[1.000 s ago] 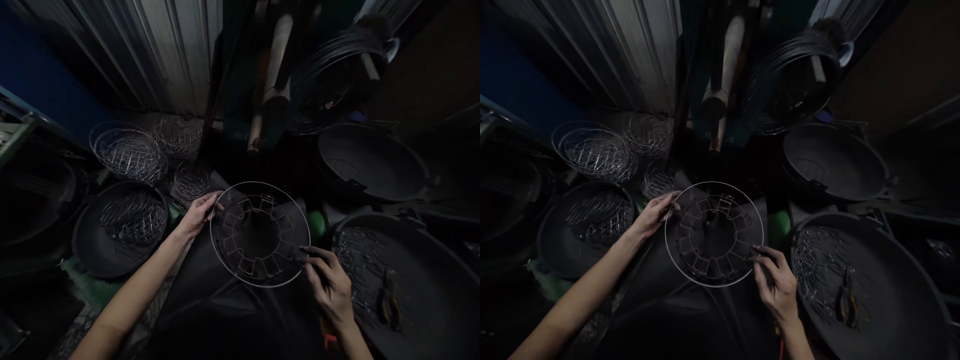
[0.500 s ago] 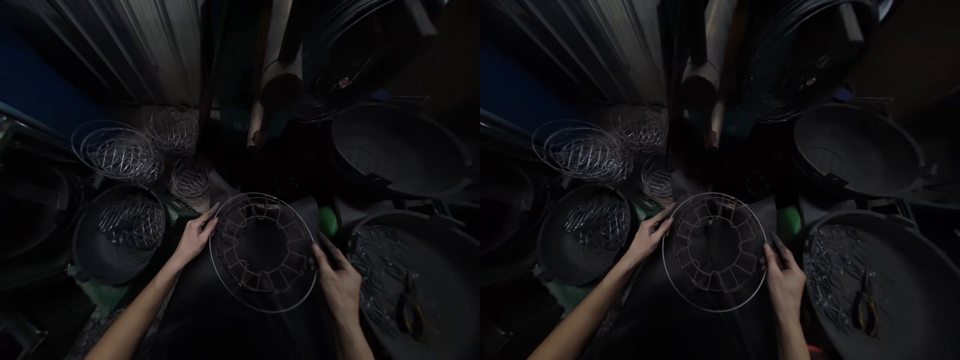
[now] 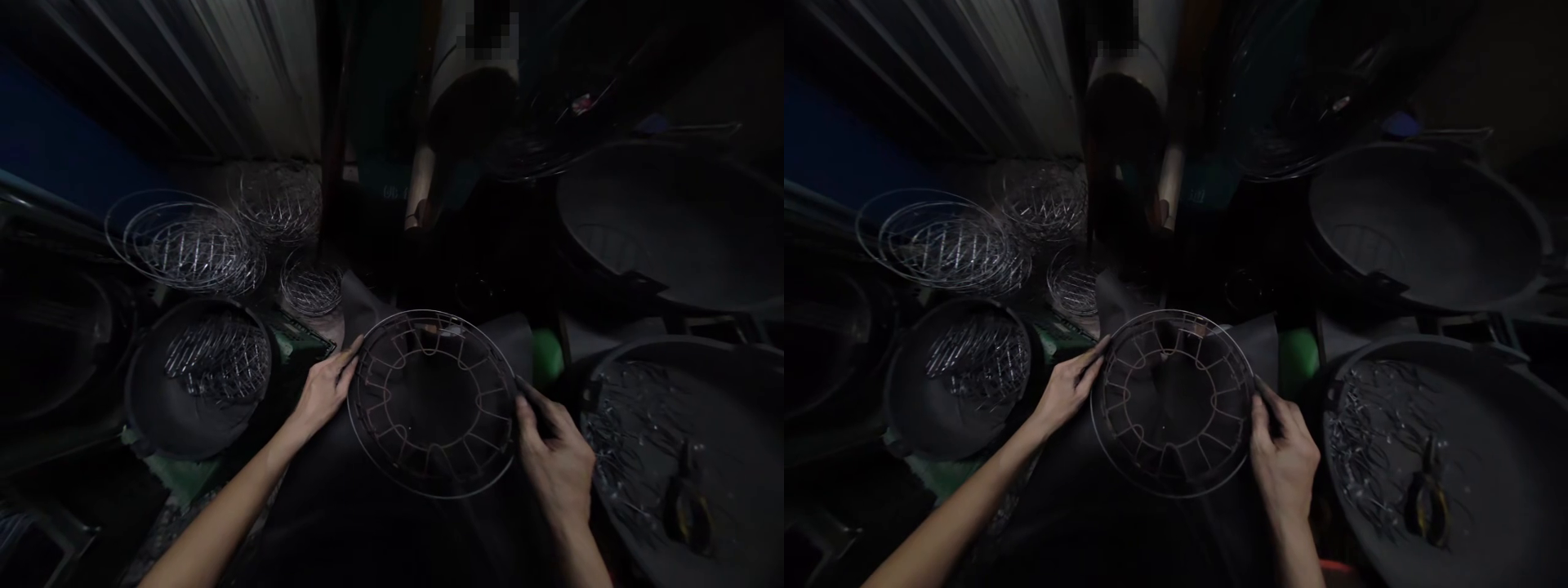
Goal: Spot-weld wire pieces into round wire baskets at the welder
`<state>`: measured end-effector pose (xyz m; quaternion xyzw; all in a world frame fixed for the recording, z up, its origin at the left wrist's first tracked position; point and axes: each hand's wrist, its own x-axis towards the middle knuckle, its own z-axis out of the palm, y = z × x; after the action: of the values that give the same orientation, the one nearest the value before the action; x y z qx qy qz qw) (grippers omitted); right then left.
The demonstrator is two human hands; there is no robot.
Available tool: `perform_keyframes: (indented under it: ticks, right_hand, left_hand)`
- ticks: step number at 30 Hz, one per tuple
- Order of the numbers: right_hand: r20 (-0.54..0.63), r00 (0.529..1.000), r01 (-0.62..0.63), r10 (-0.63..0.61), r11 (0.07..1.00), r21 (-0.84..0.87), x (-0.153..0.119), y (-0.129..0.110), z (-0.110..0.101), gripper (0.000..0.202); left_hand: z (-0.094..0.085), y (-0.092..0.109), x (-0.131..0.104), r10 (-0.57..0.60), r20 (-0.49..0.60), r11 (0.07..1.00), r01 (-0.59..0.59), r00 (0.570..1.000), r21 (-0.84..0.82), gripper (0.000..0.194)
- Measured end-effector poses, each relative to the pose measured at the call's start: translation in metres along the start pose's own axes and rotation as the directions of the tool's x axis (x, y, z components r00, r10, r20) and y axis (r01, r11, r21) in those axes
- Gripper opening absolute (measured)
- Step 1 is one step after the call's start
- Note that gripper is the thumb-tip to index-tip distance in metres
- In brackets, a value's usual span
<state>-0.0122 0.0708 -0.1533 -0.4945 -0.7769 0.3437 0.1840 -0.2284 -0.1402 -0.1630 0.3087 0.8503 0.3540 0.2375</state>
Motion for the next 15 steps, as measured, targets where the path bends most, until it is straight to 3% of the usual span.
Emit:
perform_keyframes:
  ticks: [9,13,15]
  right_hand:
    - [0.124,0.989,-0.063,0.078,0.991,-0.121,0.000,0.021,-0.004,0.054]
    - [0.187,0.965,-0.184,0.185,0.983,-0.020,0.004,0.032,0.002,0.052]
    - [0.154,0.971,-0.189,0.181,0.981,0.040,0.003,0.033,0.006,0.048]
  left_hand:
    - [0.028,-0.021,-0.014,0.112,-0.059,0.959,-0.093,0.992,0.267,0.045]
    - [0.038,-0.029,-0.016,0.144,-0.110,0.930,-0.096,0.983,0.354,0.046]
    - [0.042,-0.031,-0.016,0.157,-0.141,0.937,-0.102,0.978,0.334,0.046]
